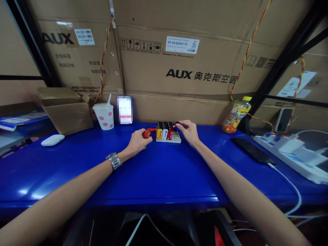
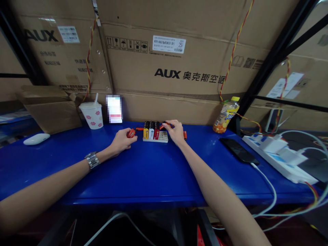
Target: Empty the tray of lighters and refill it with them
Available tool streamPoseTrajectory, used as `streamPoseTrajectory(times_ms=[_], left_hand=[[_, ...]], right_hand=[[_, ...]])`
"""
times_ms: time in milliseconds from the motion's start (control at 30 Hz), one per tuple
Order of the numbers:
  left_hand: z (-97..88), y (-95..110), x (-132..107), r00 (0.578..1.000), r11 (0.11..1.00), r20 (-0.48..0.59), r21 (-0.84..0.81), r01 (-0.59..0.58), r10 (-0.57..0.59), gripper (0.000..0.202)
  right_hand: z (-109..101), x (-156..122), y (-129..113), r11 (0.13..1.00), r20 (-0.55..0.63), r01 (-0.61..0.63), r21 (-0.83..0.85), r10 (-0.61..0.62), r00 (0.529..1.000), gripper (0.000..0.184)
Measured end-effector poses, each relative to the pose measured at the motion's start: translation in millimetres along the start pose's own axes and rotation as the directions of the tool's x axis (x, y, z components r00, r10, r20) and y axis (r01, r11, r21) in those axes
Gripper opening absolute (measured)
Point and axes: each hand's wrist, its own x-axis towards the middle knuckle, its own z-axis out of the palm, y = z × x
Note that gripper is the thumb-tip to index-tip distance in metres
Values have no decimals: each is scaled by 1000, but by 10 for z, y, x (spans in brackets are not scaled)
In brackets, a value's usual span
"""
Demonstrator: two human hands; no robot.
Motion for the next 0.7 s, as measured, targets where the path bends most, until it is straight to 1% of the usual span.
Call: streamPoseTrajectory(times_ms=[67, 133, 200, 300, 433, 567, 600, 633, 700], left_hand=[[-1, -1, 0, 1000, 1000, -2, 5, -4, 4, 23], [-1, -3, 1, 1000, 1000, 2, 16, -6, 6, 23], [-2, -8, 4, 1000, 1000, 7, 29, -9, 9, 23], [-1, -25, 13, 1000, 999, 12, 43, -21, 21, 22], [-2, -28, 16, 998, 994, 18, 94, -59, 58, 23], [-17, 31, -24, 988, 966, 49, 205, -154, 148, 19], [-19, 52, -40, 984, 958, 61, 224, -177, 168, 17], [-19, 71, -57, 980, 952, 73, 236, -197, 185, 15], [-10, 101, -89, 971, 940, 97, 245, -236, 218, 10]], right_hand=[[7, 13, 24, 998, -30, 10, -58, -11, 999, 32], [8, 12, 37, 999, -25, -16, -46, 15, 1000, 34], [8, -4, 36, 1000, 34, -30, -9, 30, 999, 36], [4, -36, 23, 999, 130, -27, -28, 30, 991, 38], [-7, -41, 20, 990, 251, 1, -140, 35, 967, 35], [-23, -23, 6, 962, 374, 93, -258, 10, 927, 29], [-30, -22, -14, 945, 377, 119, -305, 5, 926, 26], [-37, -24, -44, 925, 353, 135, -356, -1, 936, 23], [-58, -36, -146, 894, 244, 142, -425, -38, 969, 27]])
